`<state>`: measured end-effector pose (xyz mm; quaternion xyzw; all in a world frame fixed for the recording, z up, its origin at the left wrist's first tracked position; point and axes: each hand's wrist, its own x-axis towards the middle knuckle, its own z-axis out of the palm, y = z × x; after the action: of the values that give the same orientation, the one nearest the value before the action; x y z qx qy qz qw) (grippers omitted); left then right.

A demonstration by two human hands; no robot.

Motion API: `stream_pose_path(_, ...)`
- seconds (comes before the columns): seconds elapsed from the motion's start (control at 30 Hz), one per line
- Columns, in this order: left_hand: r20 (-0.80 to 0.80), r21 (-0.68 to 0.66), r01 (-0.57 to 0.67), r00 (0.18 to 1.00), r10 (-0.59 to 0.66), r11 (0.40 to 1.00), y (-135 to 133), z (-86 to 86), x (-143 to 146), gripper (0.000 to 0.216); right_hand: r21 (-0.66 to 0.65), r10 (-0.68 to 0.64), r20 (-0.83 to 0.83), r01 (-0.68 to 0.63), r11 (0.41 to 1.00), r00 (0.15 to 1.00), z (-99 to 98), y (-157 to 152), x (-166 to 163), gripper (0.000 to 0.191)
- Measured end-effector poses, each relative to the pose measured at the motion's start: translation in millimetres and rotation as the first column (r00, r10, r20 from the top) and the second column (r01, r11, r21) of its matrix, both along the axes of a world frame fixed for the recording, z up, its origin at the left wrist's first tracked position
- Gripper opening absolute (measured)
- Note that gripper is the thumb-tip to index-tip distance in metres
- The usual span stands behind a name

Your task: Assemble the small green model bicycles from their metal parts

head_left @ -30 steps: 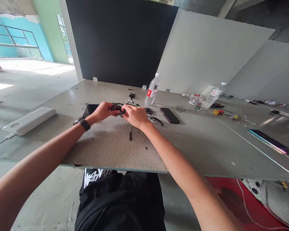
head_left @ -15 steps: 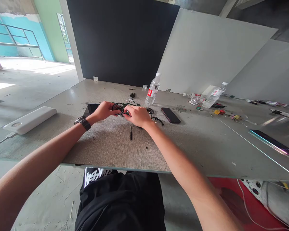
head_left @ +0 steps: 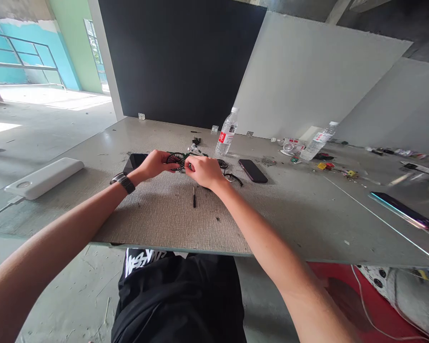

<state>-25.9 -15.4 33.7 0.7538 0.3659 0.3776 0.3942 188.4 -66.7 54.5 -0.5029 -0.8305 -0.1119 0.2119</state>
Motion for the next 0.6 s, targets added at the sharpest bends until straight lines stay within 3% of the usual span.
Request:
stream_pose_path(0.27,0.074,-0.052,0.019,0.997,-0.015,0.998,2.5,-3.6,0.5,0.025,-0.006,0.013,-0.018,-0.013,1.0,1.0,-1.6,-0.6,-1.4,0.015)
stream_pose_path(0.6,0.02,0.025,-0.029,0.999,0.028,0.999,4.9,-5.8,0.8,0.027,-0.024,-0.036,0.019,0.037,0.999,0.999,-1.1,4.1,5.1,0.014)
